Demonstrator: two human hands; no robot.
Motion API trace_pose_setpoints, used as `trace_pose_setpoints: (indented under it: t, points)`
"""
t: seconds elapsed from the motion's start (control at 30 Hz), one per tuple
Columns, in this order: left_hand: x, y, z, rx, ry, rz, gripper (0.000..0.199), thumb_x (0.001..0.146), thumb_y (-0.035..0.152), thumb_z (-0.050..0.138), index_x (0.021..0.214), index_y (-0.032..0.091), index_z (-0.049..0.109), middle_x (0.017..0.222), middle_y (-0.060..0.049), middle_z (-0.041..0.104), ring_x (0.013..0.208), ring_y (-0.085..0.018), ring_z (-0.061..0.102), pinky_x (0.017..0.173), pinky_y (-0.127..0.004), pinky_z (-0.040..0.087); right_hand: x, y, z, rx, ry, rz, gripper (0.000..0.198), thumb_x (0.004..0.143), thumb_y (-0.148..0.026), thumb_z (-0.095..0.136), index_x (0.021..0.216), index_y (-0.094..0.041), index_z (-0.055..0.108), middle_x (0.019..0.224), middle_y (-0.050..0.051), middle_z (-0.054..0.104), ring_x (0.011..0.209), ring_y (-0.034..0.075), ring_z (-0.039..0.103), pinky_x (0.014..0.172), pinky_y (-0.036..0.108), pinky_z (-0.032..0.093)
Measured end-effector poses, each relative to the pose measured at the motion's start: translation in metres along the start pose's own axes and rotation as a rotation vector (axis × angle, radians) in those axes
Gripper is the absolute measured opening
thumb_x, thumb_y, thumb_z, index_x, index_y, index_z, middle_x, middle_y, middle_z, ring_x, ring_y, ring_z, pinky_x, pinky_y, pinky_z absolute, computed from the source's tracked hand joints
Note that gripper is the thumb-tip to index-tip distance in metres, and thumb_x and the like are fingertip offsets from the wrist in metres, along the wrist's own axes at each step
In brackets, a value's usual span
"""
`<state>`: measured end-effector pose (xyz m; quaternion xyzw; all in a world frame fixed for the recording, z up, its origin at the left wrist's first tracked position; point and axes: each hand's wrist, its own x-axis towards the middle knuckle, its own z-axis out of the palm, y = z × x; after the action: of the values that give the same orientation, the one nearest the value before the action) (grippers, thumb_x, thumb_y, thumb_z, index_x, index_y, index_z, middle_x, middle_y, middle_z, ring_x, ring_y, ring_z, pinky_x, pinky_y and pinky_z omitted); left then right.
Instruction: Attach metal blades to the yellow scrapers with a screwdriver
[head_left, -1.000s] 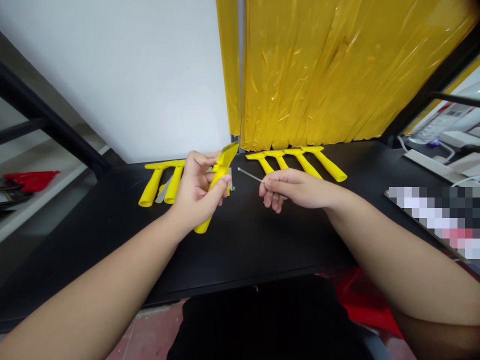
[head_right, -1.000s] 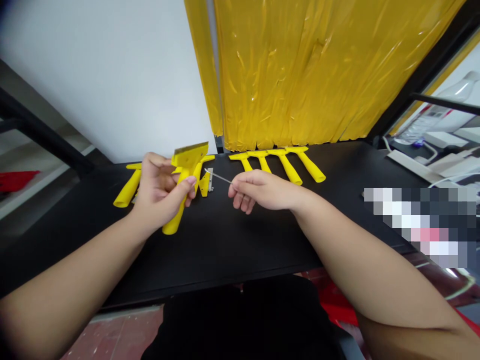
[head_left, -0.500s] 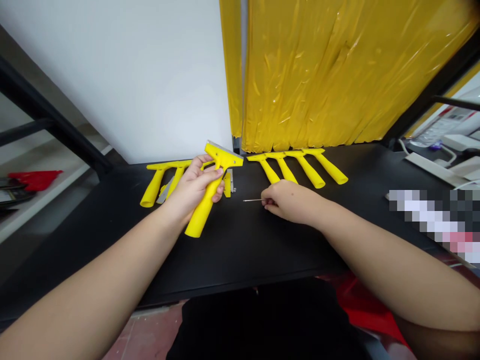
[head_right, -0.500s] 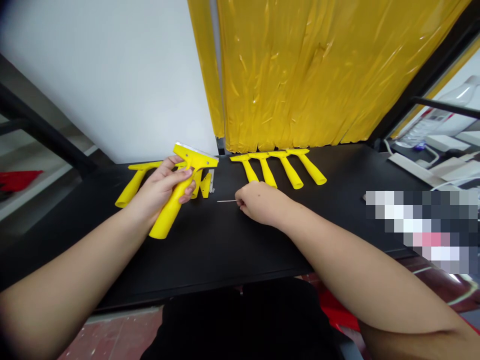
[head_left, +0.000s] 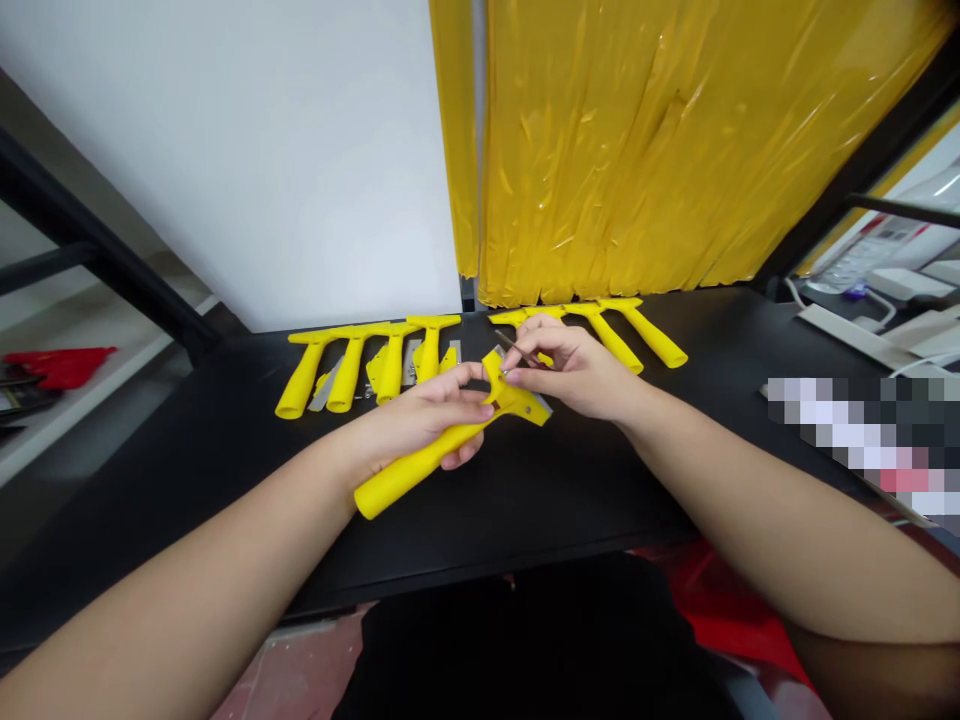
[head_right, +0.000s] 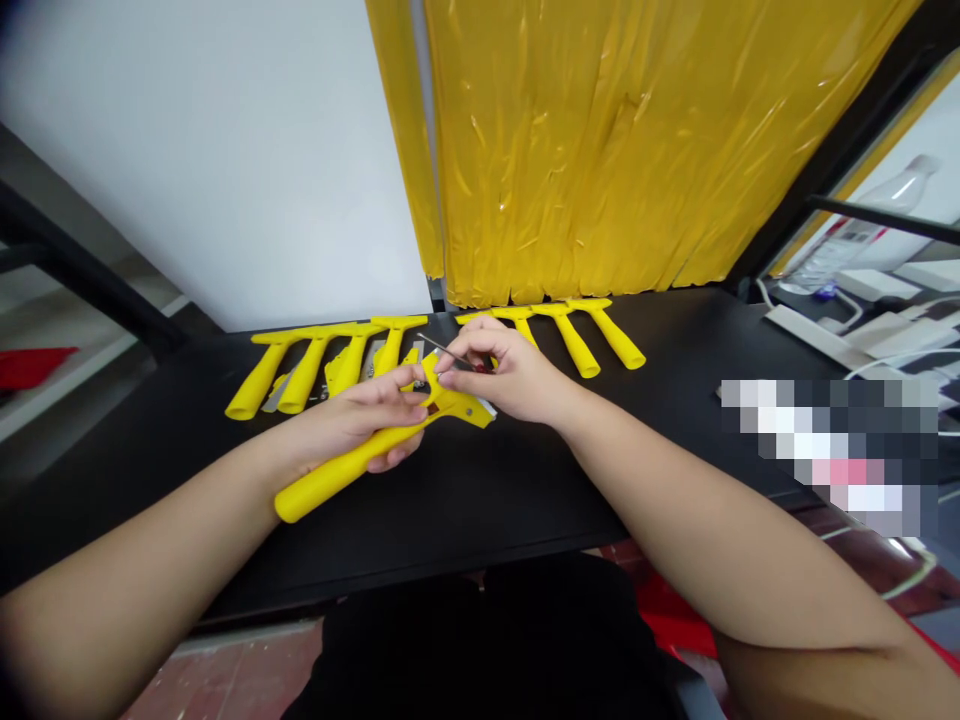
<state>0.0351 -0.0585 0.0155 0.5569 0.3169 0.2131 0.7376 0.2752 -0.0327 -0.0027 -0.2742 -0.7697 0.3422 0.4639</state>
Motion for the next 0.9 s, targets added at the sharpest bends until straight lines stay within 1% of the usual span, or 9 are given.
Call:
trace_pose_setpoints:
  t: [0.07,0.2,0.27,0.37,0.53,0.67,0.73,0.77,0.9]
  points:
    - [0.000,0.000,0.002,0.023,-0.013,0.001,0.040,0.095,0.029,0.073,0.123,0.024,0.044,0.070,0.007,0.060,0.044,-0.009,0.055,0.040,-0.018,0.042,0.000,0.003,0.002,0.002,-0.039,0.044,0.016,0.087,-0.039,0.084,0.090,-0.024,0.078,0.088,0.001,0.050,0.082,0.018,0.048,0.083,0.037,0.045]
    - [-0.001,-0.001,0.001,0.073,-0.010,0.012,0.037,0.098,0.031,0.070,0.124,0.024,0.045,0.068,0.007,0.059,0.044,-0.009,0.055,0.040,-0.018,0.042,-0.001,0.002,0.003,0.068,-0.094,0.151,0.021,0.084,-0.041,0.085,0.088,-0.022,0.075,0.091,0.001,0.052,0.081,0.016,0.047,0.076,0.034,0.044]
    - [-0.001,-0.002,0.002,0.101,0.005,0.016,0.034,0.099,0.030,0.068,0.123,0.025,0.044,0.068,0.008,0.058,0.045,-0.008,0.055,0.041,-0.017,0.042,-0.001,0.000,0.004,0.116,-0.090,0.202,0.023,0.082,-0.038,0.085,0.088,-0.021,0.071,0.089,0.000,0.051,0.075,0.014,0.044,0.070,0.031,0.041]
    - [0.000,-0.005,0.003,0.148,0.020,0.012,0.034,0.099,0.030,0.069,0.120,0.026,0.043,0.073,0.008,0.057,0.049,-0.008,0.058,0.044,-0.018,0.046,-0.002,-0.003,0.007,0.229,-0.098,0.307,0.030,0.080,-0.032,0.087,0.089,-0.021,0.061,0.081,-0.005,0.049,0.067,0.011,0.038,0.061,0.027,0.035]
    - [0.000,-0.008,0.004,0.185,-0.003,0.003,0.035,0.099,0.032,0.069,0.121,0.026,0.042,0.078,0.007,0.056,0.057,-0.010,0.062,0.047,-0.019,0.049,-0.002,-0.008,0.005,0.314,-0.146,0.400,0.042,0.075,-0.023,0.089,0.088,-0.022,0.050,0.077,-0.008,0.045,0.064,0.009,0.038,0.053,0.023,0.031]
    - [-0.001,-0.006,0.005,0.169,-0.046,-0.030,0.037,0.098,0.033,0.070,0.123,0.025,0.043,0.079,0.007,0.058,0.055,-0.009,0.060,0.047,-0.019,0.050,-0.003,-0.008,-0.001,0.424,-0.234,0.543,0.047,0.077,-0.031,0.090,0.090,-0.024,0.045,0.076,-0.009,0.044,0.057,0.007,0.028,0.044,0.021,0.021]
    - [-0.002,-0.005,0.005,0.157,-0.045,-0.038,0.038,0.098,0.034,0.070,0.123,0.025,0.043,0.078,0.007,0.059,0.055,-0.009,0.060,0.047,-0.019,0.049,-0.004,-0.007,-0.003,0.444,-0.254,0.541,0.047,0.078,-0.034,0.090,0.090,-0.024,0.046,0.077,-0.009,0.045,0.056,0.007,0.028,0.044,0.021,0.020]
    - [-0.003,-0.004,0.006,0.151,-0.042,-0.040,0.038,0.098,0.035,0.071,0.123,0.025,0.044,0.078,0.006,0.059,0.055,-0.009,0.060,0.047,-0.019,0.049,-0.004,-0.006,-0.004,0.431,-0.252,0.507,0.046,0.079,-0.034,0.090,0.090,-0.024,0.047,0.078,-0.008,0.046,0.058,0.007,0.031,0.045,0.021,0.022]
    - [-0.003,-0.004,0.005,0.148,-0.041,-0.035,0.037,0.098,0.036,0.071,0.122,0.024,0.045,0.075,0.006,0.060,0.053,-0.009,0.059,0.046,-0.018,0.047,-0.003,-0.005,-0.004,0.260,-0.235,0.277,0.031,0.084,-0.034,0.087,0.094,-0.021,0.061,0.077,-0.006,0.050,0.065,0.010,0.042,0.058,0.025,0.036]
